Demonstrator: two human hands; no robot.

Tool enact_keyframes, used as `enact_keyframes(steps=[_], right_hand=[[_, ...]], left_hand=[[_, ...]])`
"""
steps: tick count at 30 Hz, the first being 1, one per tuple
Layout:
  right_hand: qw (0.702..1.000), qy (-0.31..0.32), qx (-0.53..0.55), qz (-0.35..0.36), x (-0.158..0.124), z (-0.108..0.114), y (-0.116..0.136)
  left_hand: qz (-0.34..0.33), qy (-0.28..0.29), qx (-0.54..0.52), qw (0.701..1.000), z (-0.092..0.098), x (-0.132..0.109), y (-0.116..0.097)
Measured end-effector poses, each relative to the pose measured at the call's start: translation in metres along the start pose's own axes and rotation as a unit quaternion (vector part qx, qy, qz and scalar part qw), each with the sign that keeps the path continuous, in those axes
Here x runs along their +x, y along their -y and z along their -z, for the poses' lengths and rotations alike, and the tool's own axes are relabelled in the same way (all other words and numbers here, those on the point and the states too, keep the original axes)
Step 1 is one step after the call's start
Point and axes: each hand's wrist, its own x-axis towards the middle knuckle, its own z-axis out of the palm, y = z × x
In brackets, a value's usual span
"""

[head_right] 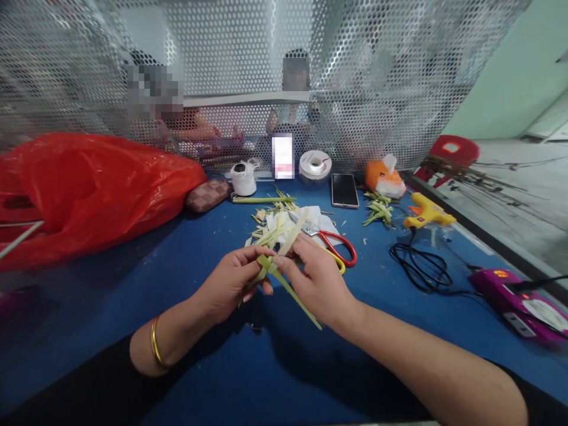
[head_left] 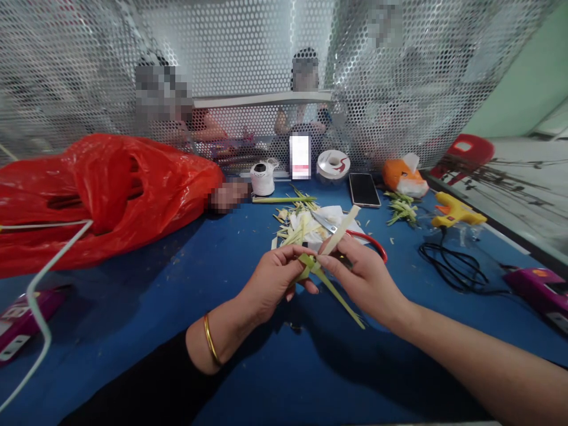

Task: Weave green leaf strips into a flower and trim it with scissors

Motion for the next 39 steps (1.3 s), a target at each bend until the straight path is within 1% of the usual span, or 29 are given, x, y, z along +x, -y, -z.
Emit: enact_keyframes(steps=[3, 6, 11, 16, 18, 21, 23, 25, 28, 31, 36, 39], right_hand=[[0.996, 0.002, 0.05, -0.071, 0.001, 0.001, -0.001], [0.992, 0.012, 0.06, -0.113, 0.002, 0.001, -0.004], [0.989, 0.035, 0.058, -0.133, 0.005, 0.001, -0.006], [0.979, 0.059, 0.126, -0.148, 0.008, 0.001, -0.005], [0.976, 0.055, 0.137, -0.163, 0.007, 0.0, -0.005], [0.978, 0.03, 0.088, -0.189, 0.005, -0.001, -0.007], [0.984, 0.011, 0.05, -0.172, 0.003, -0.002, -0.008], [0.991, 0.003, 0.034, -0.129, 0.001, -0.003, -0.008], [0.998, 0.008, 0.02, -0.054, -0.001, -0.003, -0.009], [1.0, 0.014, 0.004, -0.004, -0.001, -0.002, -0.01], [0.997, 0.041, -0.021, 0.066, 0.004, 0.005, -0.01], [0.991, 0.081, -0.02, 0.103, 0.008, 0.011, -0.009]], left_hand=[[-0.008, 0.003, 0.006, 1.0, 0.0, -0.001, -0.001], [-0.013, -0.001, 0.016, 1.0, -0.001, -0.001, -0.001], [-0.015, -0.011, 0.033, 0.999, -0.001, -0.001, -0.001], [-0.007, -0.01, 0.033, 0.999, -0.001, 0.0, -0.002], [0.0, -0.009, 0.032, 0.999, 0.0, 0.0, -0.002], [0.016, -0.01, 0.033, 0.999, 0.0, 0.001, -0.002], [0.024, -0.012, 0.035, 0.999, 0.0, 0.001, -0.001], [0.03, -0.014, 0.036, 0.999, 0.001, 0.001, -0.001], [0.038, -0.016, 0.031, 0.999, 0.0, 0.001, -0.002], [0.044, -0.019, 0.021, 0.999, -0.001, 0.0, -0.003], [0.061, -0.02, -0.012, 0.998, -0.001, 0.0, -0.006], [0.064, -0.028, -0.053, 0.996, 0.002, 0.002, -0.008]])
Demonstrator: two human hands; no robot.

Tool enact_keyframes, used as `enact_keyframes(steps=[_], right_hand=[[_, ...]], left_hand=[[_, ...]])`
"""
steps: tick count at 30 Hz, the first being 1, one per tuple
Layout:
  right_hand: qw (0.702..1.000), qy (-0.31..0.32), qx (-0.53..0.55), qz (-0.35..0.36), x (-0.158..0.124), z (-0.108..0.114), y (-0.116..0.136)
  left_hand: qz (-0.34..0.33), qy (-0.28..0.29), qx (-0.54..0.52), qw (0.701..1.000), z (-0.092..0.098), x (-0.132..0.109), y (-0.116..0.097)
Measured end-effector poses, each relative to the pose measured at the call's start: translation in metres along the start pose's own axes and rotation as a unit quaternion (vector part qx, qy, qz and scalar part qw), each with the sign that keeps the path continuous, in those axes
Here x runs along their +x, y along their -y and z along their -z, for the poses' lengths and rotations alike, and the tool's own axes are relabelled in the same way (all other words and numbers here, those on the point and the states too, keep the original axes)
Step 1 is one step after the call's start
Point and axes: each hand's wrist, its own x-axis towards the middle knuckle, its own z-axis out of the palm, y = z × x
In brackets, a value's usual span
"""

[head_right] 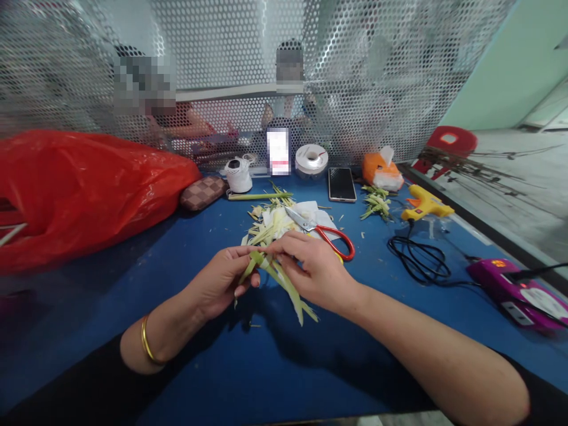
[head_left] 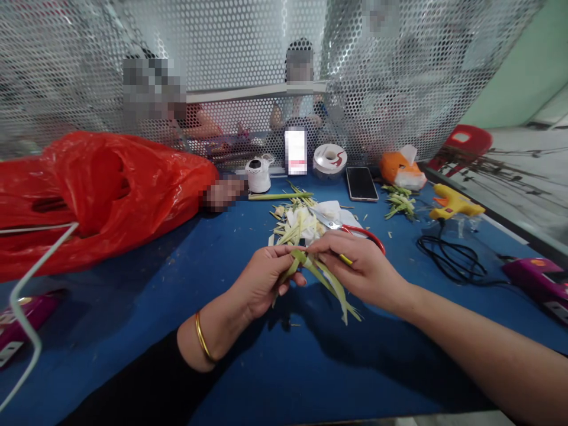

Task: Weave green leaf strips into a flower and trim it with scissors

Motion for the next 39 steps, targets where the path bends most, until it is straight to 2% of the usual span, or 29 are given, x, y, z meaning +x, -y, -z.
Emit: enact_keyframes(steps=[5, 12, 14, 17, 21, 25, 29, 32, 36, 39], right_hand=[[0.996, 0.06, -0.041, 0.051, 0.002, 0.007, -0.003], [0.992, 0.061, -0.058, 0.094, 0.002, 0.01, -0.008], [0.996, 0.041, -0.031, 0.079, 0.002, 0.009, -0.008], [0.998, -0.022, 0.03, 0.044, 0.002, 0.005, -0.006], [0.993, -0.082, 0.082, -0.009, 0.001, 0.002, -0.003], [0.996, -0.074, 0.043, -0.036, 0.001, 0.001, -0.002], [0.996, -0.063, -0.067, -0.01, 0.002, 0.003, -0.002], [0.993, -0.059, -0.098, 0.005, 0.002, 0.003, -0.002], [0.998, -0.042, -0.039, -0.032, 0.001, 0.0, -0.002], [0.992, -0.079, 0.015, -0.095, 0.0, -0.005, -0.001]], left_hand=[[0.016, -0.011, -0.062, 0.998, 0.003, 0.003, -0.002], [0.004, -0.001, -0.02, 1.0, 0.002, 0.003, -0.001], [-0.004, 0.007, 0.0, 1.0, 0.002, 0.002, 0.0], [-0.023, 0.018, 0.049, 0.998, 0.001, 0.0, 0.001], [-0.032, 0.008, 0.115, 0.993, -0.001, -0.002, 0.001], [-0.02, 0.001, 0.141, 0.99, -0.003, -0.003, 0.0], [-0.023, 0.003, 0.15, 0.988, -0.004, -0.003, 0.001], [-0.033, 0.002, 0.16, 0.987, -0.004, -0.004, 0.001], [-0.048, -0.012, 0.17, 0.984, -0.006, -0.005, -0.001], [-0.051, -0.016, 0.171, 0.984, -0.007, -0.006, -0.001]])
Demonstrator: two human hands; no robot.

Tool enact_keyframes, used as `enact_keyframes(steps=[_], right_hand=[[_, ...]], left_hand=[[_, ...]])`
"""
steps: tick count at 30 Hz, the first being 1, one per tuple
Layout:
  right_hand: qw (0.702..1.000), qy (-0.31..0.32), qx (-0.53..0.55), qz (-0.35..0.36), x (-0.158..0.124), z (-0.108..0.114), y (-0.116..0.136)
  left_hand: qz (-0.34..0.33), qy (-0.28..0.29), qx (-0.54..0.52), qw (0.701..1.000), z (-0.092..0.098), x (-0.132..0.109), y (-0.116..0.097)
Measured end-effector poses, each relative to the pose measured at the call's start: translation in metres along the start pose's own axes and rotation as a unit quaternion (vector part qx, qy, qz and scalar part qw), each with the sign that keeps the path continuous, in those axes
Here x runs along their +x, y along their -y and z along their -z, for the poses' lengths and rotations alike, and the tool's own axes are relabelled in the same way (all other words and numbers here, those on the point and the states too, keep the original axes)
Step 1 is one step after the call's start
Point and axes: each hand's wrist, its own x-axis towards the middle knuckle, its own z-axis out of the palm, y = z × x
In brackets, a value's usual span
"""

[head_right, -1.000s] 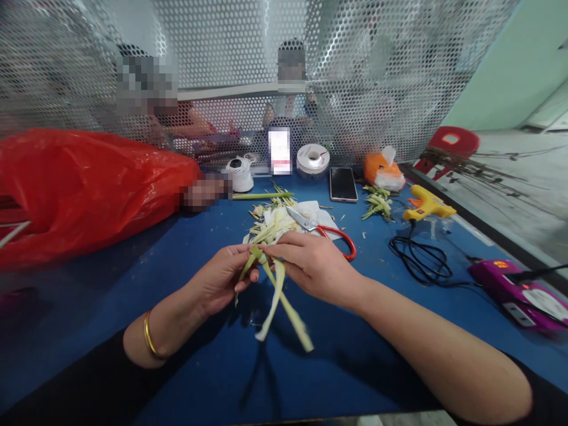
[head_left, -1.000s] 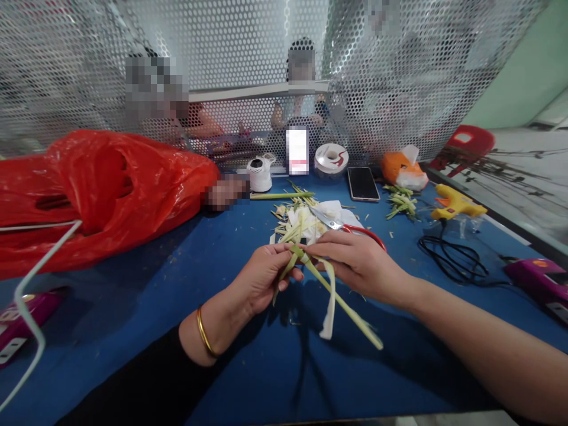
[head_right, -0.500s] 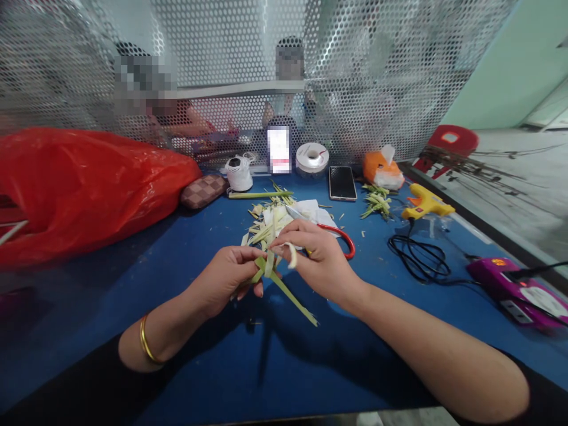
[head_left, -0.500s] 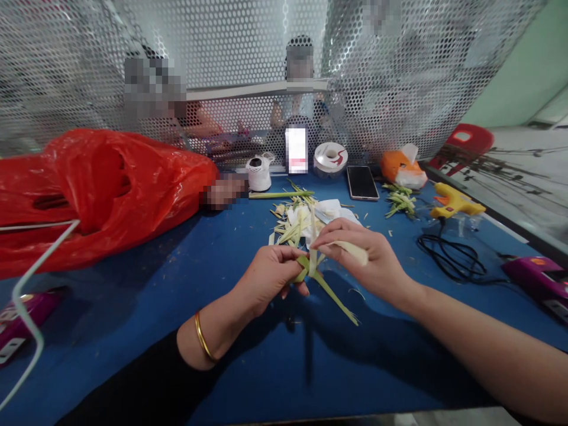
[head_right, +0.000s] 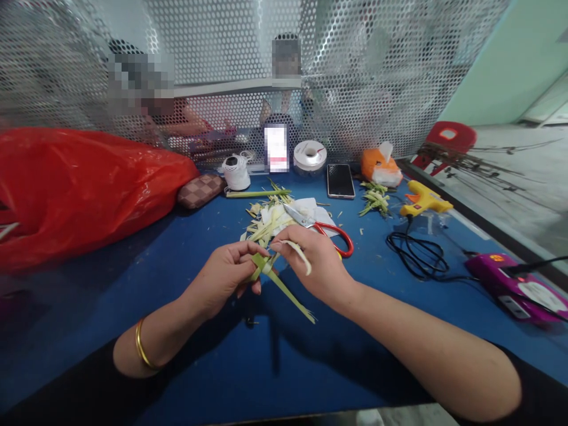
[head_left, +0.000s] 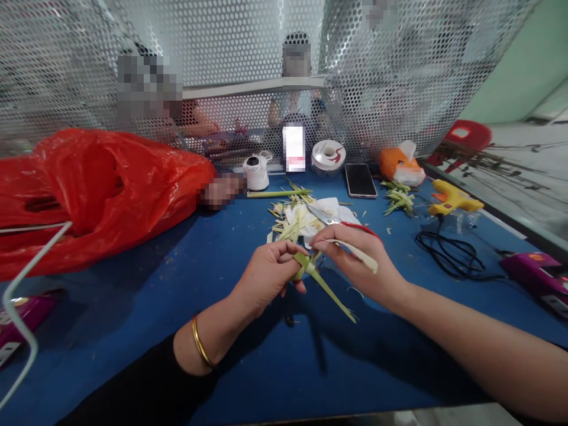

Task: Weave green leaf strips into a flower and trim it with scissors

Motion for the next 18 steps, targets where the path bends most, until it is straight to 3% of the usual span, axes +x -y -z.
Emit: enact_keyframes(steps=[4, 12, 15, 18], right_hand=[[0.996, -0.044, 0.049, -0.052, -0.0031, -0.0065, 0.0005], [0.994, -0.017, 0.086, -0.06, -0.0025, -0.01, -0.0052], [0.999, -0.03, 0.024, -0.016, -0.0036, -0.0075, -0.0068], [0.988, -0.012, -0.142, 0.06, -0.0055, -0.0032, -0.006]], left_hand=[[0.007, 0.026, 0.01, 1.0, -0.0014, -0.001, 0.0017], [0.025, 0.022, 0.015, 0.999, -0.0021, -0.0003, 0.0031], [0.036, 0.018, 0.013, 0.999, -0.0013, 0.0003, 0.0024], [0.036, 0.014, -0.003, 0.999, -0.0004, 0.0004, 0.002]])
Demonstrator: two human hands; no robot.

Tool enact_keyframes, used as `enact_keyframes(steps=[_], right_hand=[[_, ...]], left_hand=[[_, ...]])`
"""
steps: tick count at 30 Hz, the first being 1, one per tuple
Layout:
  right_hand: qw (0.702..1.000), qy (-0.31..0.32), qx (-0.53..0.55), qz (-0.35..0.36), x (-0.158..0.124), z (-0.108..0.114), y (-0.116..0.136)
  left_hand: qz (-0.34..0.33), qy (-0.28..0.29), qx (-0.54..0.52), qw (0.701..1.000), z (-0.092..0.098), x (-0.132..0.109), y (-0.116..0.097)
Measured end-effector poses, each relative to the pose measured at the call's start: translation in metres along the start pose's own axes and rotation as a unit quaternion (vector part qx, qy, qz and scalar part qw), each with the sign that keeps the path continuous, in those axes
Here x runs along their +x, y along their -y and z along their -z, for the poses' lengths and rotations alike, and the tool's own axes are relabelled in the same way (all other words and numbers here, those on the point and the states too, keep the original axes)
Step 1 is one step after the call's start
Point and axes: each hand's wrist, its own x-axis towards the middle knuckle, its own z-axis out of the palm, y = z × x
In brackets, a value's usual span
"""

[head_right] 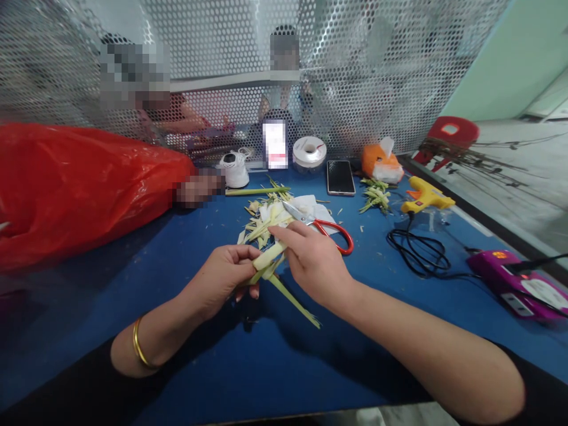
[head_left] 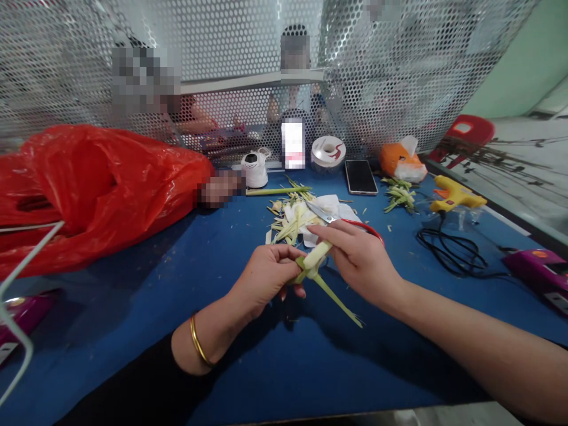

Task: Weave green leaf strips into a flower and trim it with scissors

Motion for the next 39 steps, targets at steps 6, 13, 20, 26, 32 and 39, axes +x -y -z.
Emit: enact_keyframes(steps=[6, 13, 20, 26, 32, 39], right_hand=[[0.986, 0.062, -0.155, 0.028, -0.001, 0.003, 0.002], [0.996, 0.07, -0.053, -0.009, -0.002, -0.002, -0.002], [0.998, 0.053, -0.023, -0.022, -0.001, -0.003, -0.004], [0.996, 0.073, -0.048, 0.015, -0.001, 0.0, -0.002], [0.997, 0.07, 0.013, 0.025, 0.002, 0.001, -0.007], [0.989, 0.073, 0.122, 0.038, 0.006, -0.001, -0.012]], left_hand=[[0.0, 0.0, -0.019, 1.0, 0.0, 0.001, 0.001], [0.006, -0.011, -0.051, 0.999, 0.0, 0.002, 0.002], [0.039, -0.028, -0.101, 0.994, 0.0, 0.002, -0.001], [0.038, -0.018, -0.089, 0.995, 0.0, 0.003, 0.001], [0.046, 0.007, -0.088, 0.995, 0.001, 0.002, 0.0], [0.044, 0.007, -0.089, 0.995, 0.001, 0.001, -0.002]])
